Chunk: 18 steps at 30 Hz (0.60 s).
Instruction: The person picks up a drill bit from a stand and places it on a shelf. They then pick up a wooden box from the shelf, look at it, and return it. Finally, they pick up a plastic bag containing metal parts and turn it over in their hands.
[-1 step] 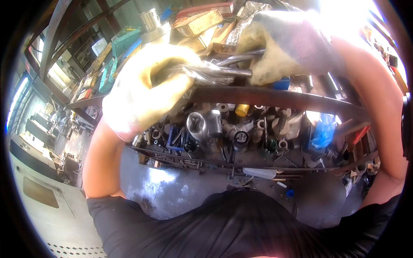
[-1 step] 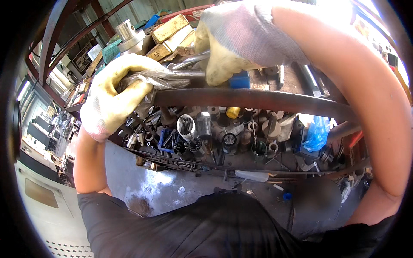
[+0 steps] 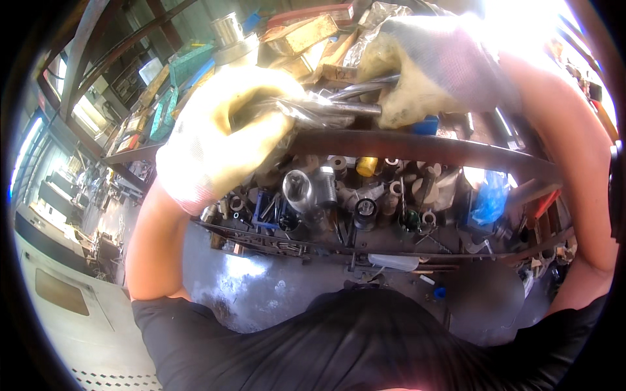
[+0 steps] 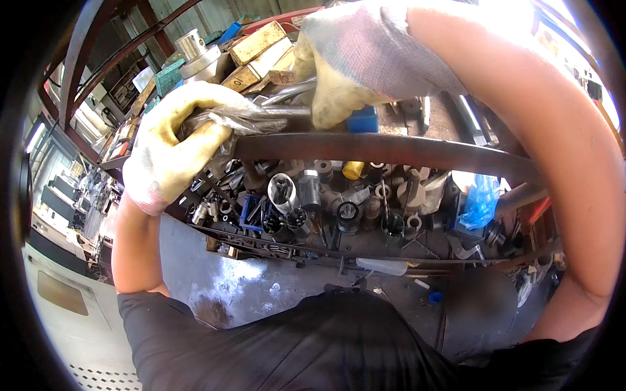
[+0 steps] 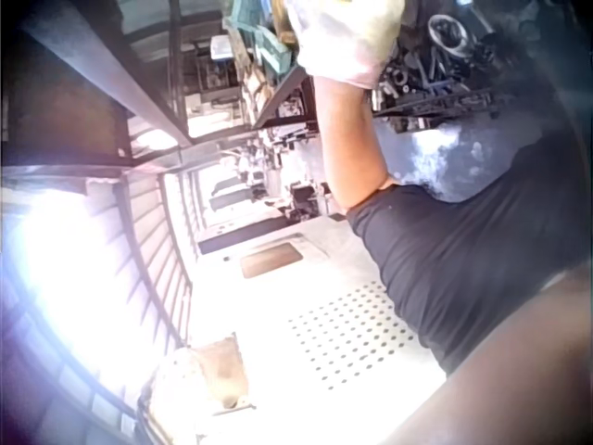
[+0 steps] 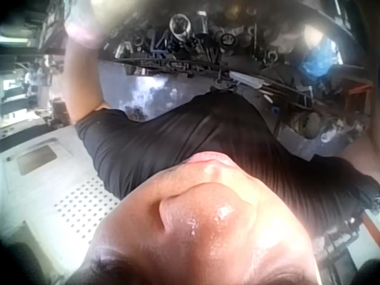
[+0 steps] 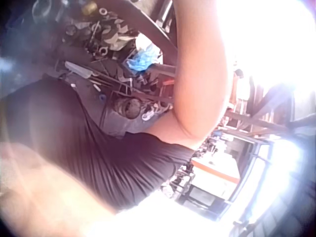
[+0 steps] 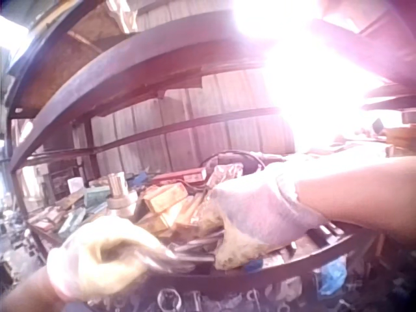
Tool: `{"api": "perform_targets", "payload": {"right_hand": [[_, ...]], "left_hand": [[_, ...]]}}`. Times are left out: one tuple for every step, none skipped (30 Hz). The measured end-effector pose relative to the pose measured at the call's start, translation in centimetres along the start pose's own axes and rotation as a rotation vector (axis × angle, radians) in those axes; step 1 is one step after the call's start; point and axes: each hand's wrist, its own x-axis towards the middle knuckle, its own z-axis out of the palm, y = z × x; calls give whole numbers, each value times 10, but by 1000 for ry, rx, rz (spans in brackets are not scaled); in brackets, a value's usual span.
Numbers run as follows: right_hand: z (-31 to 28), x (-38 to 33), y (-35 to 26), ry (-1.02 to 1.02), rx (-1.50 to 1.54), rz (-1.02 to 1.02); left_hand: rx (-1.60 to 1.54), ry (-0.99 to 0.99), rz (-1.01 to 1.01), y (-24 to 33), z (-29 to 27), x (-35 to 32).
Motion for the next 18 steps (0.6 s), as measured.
{"api": "perform_targets", "payload": {"right_hand": [[0, 1, -1, -15, 16, 20], [0, 1, -1, -28, 28, 41], [-2, 1, -4, -45, 14, 30], [-4, 1, -8, -63, 1, 16], [-7, 1, -11, -77, -15, 0], [-5, 1, -9, -57, 4, 5], [1, 2, -5, -38, 23, 8], [1, 0, -4, -18, 36, 25], [-2, -4, -3, -26, 58, 40], [-4, -9, -5, -33, 80, 55], [-8, -13, -5, -40, 102, 69], [-2, -11, 1, -33, 81, 30], [-2, -12, 3, -4, 87, 23], [0, -14, 0, 25, 105, 3], [1, -15, -1, 54, 123, -16], [3, -14, 3, 76, 150, -78], [6, -11, 9, 98, 179, -138], [7, -11, 13, 113, 187, -168]], "left_hand": [[-6, 9, 17, -1, 1, -1], [-31, 18, 24, -3, 3, -2], [-55, 27, 31, -6, 6, -4], [-78, 36, 36, -7, 7, -5], [-76, 33, 31, -6, 5, -7], [-73, 31, 25, -5, 4, -10], [-68, 28, 16, -5, 1, -13], [-71, 40, 47, -4, 3, -11], [-60, 45, 67, -3, 4, -10], [-49, 50, 86, -3, 5, -9], [-37, 56, 105, -2, 5, -7], [-43, 56, 130, -5, 7, -7], [-37, 82, 165, -8, 10, -6], [-17, 101, 191, -9, 9, -9], [1, 120, 218, -11, 9, -11], [23, 157, 266, -12, 11, -13], [45, 192, 314, -13, 12, -13], [67, 227, 363, -14, 14, -14]]}}
